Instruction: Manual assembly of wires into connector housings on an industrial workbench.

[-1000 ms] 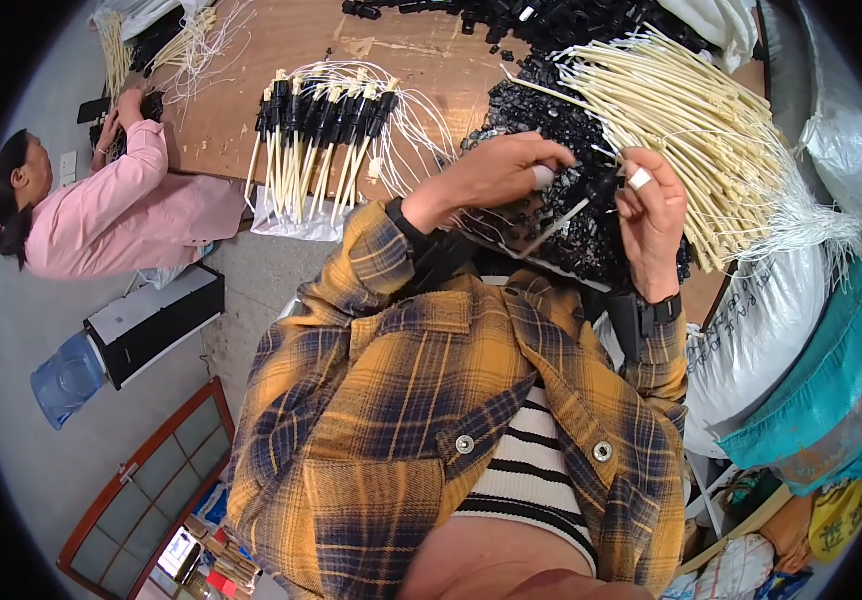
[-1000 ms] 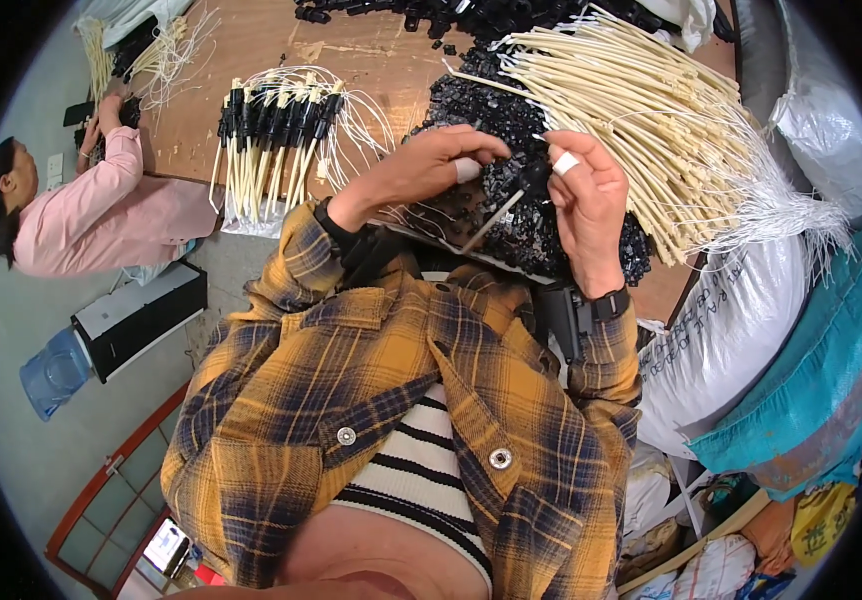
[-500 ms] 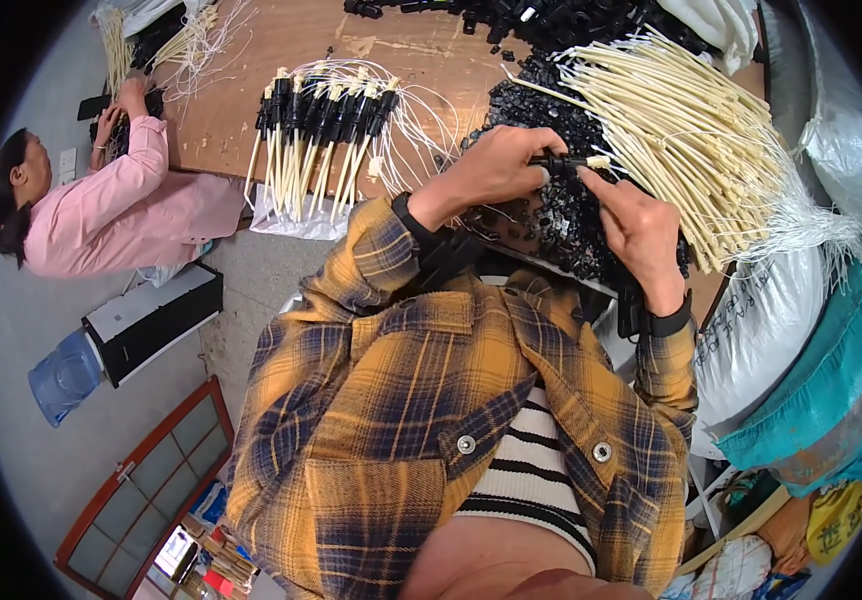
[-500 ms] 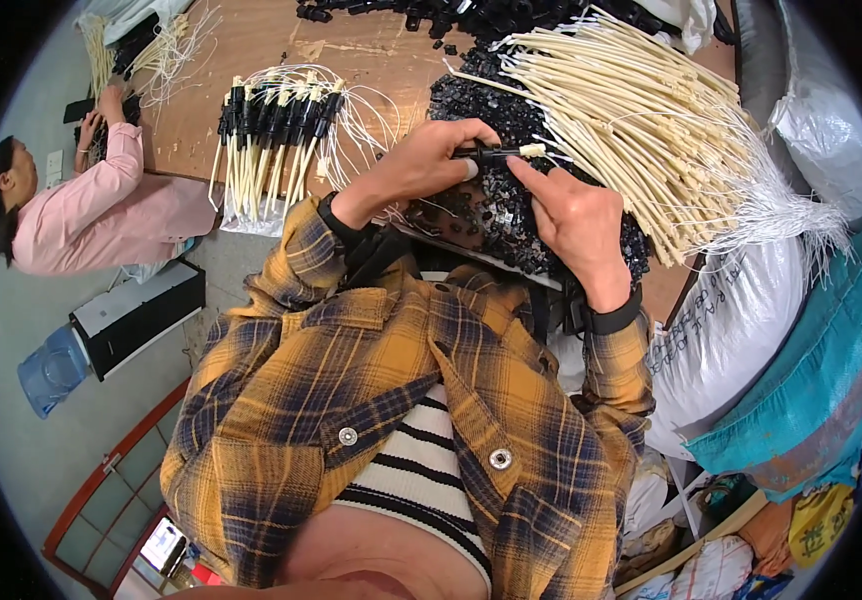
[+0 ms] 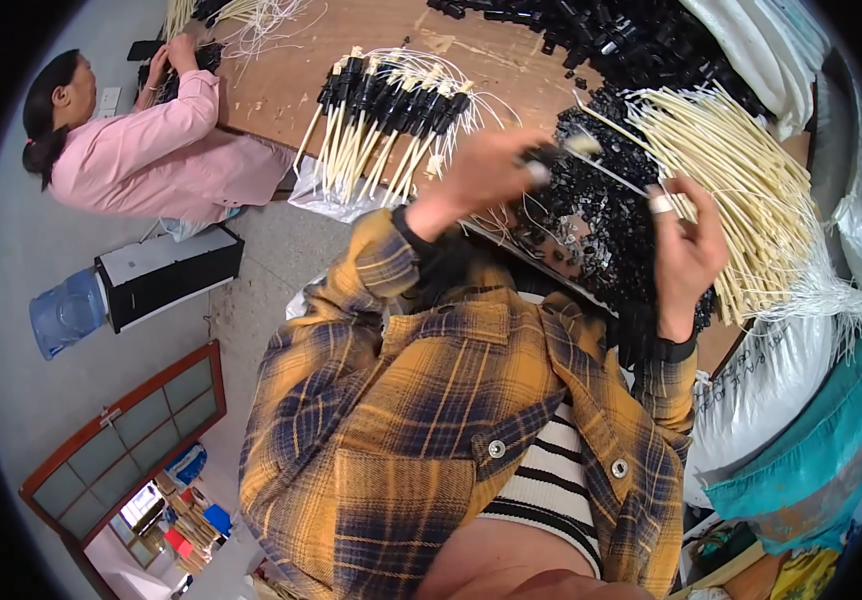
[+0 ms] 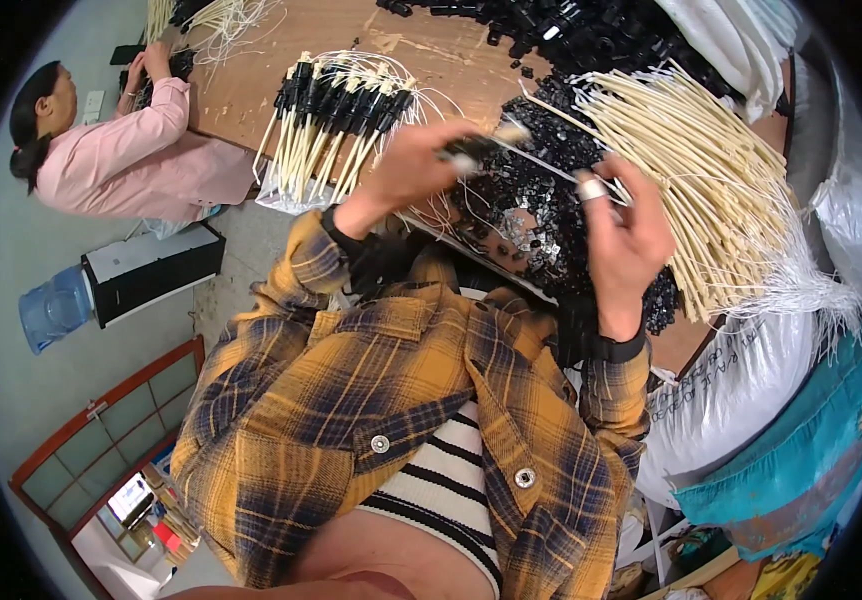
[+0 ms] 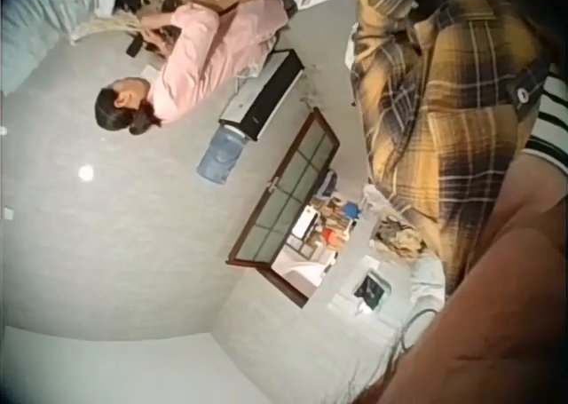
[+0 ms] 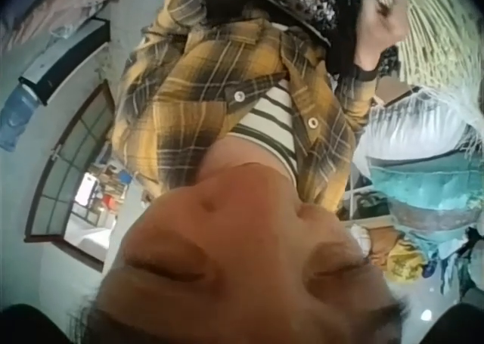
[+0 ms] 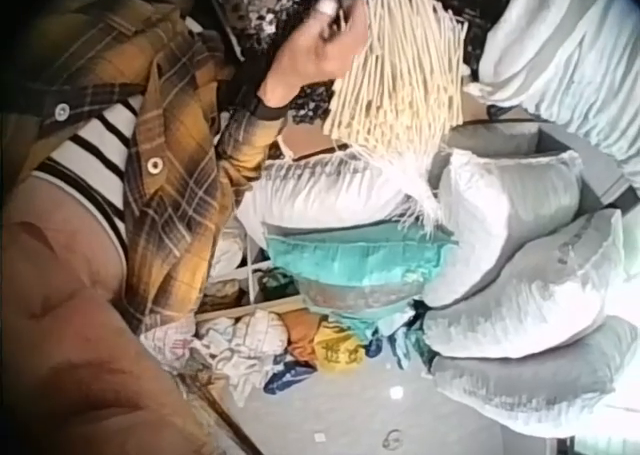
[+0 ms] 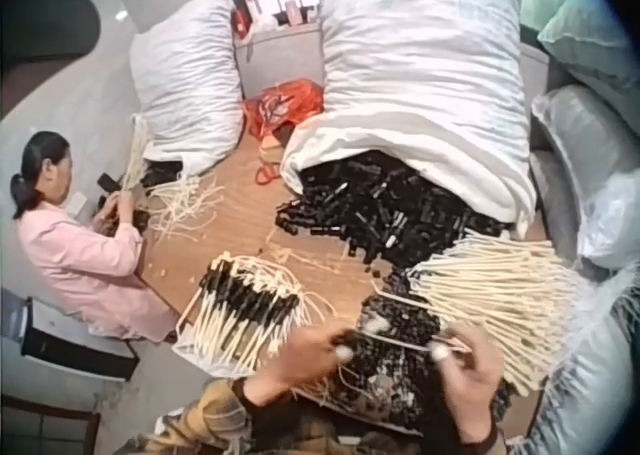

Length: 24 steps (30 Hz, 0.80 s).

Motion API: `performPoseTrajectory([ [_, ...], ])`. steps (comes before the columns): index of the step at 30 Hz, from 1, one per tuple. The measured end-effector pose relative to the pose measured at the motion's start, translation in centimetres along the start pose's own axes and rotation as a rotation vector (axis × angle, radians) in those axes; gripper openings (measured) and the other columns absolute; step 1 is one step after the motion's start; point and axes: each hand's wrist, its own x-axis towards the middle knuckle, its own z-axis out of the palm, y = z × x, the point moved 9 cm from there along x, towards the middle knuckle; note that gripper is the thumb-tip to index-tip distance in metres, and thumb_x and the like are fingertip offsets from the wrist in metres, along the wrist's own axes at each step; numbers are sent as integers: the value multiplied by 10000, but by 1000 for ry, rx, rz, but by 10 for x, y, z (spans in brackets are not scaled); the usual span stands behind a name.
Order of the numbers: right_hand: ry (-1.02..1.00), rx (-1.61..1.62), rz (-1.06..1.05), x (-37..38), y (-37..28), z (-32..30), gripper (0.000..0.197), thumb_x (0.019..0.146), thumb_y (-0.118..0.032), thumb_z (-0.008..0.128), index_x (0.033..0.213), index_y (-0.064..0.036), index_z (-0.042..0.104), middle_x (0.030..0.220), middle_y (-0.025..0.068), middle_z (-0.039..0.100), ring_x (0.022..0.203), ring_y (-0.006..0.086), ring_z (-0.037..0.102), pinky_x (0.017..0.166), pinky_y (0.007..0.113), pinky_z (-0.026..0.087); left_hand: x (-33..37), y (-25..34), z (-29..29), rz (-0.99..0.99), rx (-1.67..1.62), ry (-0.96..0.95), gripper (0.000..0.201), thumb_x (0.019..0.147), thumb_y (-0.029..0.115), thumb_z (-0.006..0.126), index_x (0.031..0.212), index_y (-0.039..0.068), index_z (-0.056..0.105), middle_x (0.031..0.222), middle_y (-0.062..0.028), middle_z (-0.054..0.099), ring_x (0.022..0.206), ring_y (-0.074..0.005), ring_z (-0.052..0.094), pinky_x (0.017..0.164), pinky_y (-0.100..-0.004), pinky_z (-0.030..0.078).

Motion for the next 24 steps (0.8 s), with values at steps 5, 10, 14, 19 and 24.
performPoseTrajectory([
  [5,-409,-142,-122,-8,9,46,251,795,-91,719,1035,-38,665,972,78,681,786,176,647,678,266,507,-39,-46,-112,32,802,707,311,669,200,674,938,46,642,978,-85,607,1007,-279,507,834,-443,353],
  [10,-357,-308,-102,2,35,50,225,810,-191,712,993,-65,679,972,112,677,839,299,653,725,346,507,-15,-14,-97,166,651,717,447,617,153,694,1041,48,599,1043,-105,607,1042,-289,524,920,-433,386],
  [14,-226,-487,-162,27,44,34,130,815,-151,685,927,-85,676,845,93,637,732,296,629,629,373,487,72,-15,-24,98,270,290,358,758,155,591,1102,78,653,1082,-132,642,956,-290,590,862,-414,479],
  [19,-231,-710,-233,42,37,35,105,786,-105,666,889,-86,654,838,84,603,751,290,604,630,394,471,150,-98,-13,-155,340,179,321,816,238,564,1082,101,681,1148,-161,607,1066,-315,540,896,-453,466],
  [24,-241,-749,-239,41,53,25,124,752,-92,654,853,-74,584,810,96,573,758,286,570,650,415,433,126,-75,5,-183,528,24,285,780,281,659,942,49,688,1066,-171,598,1011,-315,533,849,-455,466],
])
